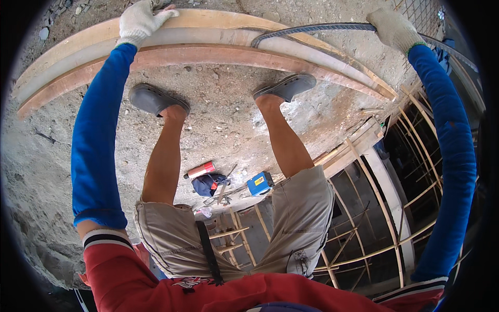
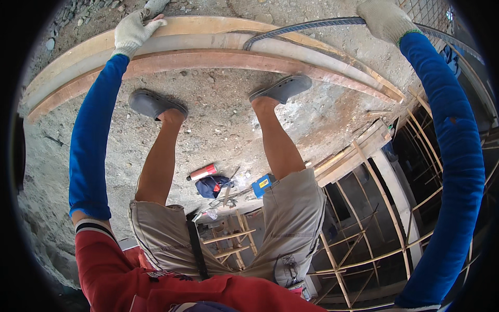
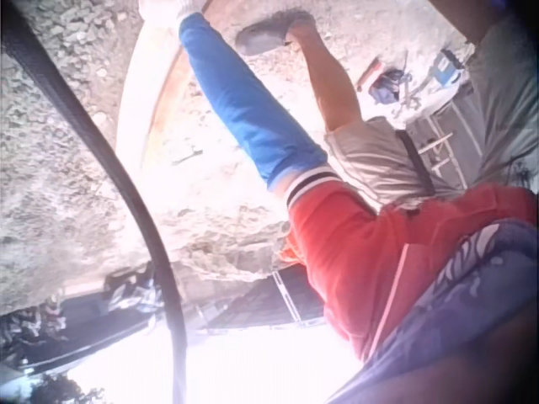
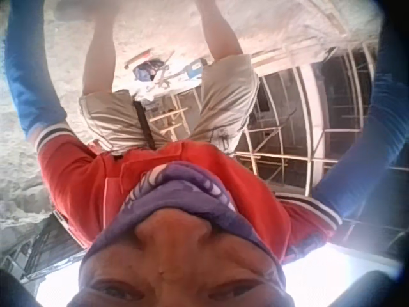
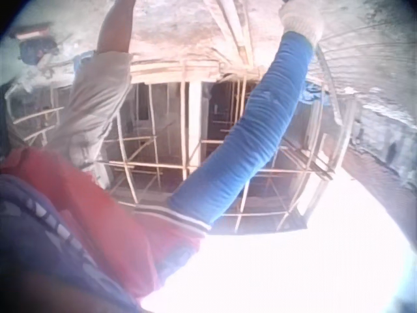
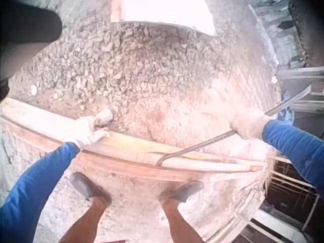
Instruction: The person bends a long steel rod by hand using a curved wooden beam as a fulcrum. They repeatedly reposition the rod and apply force to create a curved shape, then place the bent rod aside.
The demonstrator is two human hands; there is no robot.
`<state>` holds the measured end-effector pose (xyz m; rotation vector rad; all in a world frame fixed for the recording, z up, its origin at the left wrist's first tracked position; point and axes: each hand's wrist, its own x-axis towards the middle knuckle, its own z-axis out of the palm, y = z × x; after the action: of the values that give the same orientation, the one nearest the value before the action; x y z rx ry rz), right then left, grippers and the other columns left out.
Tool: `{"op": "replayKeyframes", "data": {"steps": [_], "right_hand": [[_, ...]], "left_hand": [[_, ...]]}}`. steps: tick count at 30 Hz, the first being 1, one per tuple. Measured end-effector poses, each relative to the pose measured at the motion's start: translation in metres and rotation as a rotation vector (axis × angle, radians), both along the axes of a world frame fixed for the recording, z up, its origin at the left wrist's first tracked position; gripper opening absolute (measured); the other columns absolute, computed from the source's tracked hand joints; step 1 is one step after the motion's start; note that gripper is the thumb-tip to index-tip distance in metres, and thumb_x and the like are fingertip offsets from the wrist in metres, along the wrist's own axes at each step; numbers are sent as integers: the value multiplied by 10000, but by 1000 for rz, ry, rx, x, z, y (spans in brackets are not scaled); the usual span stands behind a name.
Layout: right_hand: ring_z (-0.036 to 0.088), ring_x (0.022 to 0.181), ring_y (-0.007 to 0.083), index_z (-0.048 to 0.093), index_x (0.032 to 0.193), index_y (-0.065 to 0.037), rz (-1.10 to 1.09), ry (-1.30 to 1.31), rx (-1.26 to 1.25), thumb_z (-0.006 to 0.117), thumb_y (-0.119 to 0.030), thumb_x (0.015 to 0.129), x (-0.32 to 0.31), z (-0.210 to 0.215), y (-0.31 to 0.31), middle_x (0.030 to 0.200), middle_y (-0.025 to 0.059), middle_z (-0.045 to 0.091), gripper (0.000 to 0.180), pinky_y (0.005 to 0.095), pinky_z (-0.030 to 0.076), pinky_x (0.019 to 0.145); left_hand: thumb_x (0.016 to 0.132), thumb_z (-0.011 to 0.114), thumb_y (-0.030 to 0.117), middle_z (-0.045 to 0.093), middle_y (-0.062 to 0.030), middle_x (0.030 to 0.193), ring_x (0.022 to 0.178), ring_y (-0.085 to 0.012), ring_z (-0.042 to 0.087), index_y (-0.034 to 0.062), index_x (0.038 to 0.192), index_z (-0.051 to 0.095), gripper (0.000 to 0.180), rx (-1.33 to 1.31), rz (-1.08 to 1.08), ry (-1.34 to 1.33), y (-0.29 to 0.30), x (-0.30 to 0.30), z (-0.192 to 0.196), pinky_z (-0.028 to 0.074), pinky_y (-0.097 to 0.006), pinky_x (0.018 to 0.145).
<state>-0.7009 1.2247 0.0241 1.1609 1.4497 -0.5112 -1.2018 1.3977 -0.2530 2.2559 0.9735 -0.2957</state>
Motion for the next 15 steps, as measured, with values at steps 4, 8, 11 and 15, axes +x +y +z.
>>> {"op": "replayKeyframes", "data": {"steps": [4,8,11,15], "right_hand": [[725,1071,401,703,1103,-38,-85,-68,-45,618,-67,966,-40,23,14,1099,202,745,164,496,593,922],[731,1064,400,704,1215,-38,-336,43,-56,639,-198,958,-108,70,-15,1103,231,746,309,495,586,941],[707,1071,447,643,1293,-17,-903,141,-24,642,-232,953,-159,111,-62,1138,236,736,402,501,571,917],[699,951,330,605,1324,-13,-1242,-3,-45,682,-265,952,-223,121,-152,1031,185,710,456,420,539,848]], "left_hand": [[808,718,793,772,-167,954,960,-367,749,64,1155,767,810,153,-81,50,0,-6,-7,588,-467,838],[816,703,801,756,-166,934,929,-368,742,38,1089,761,813,160,-79,-57,-2,-12,-15,587,-476,837],[829,748,701,754,-182,982,948,-376,735,28,1143,744,742,-38,-30,-286,-2,-17,6,578,-490,851],[840,775,637,747,-192,1008,974,-386,722,25,1190,730,706,209,110,-599,4,-48,9,568,-501,872]]}}
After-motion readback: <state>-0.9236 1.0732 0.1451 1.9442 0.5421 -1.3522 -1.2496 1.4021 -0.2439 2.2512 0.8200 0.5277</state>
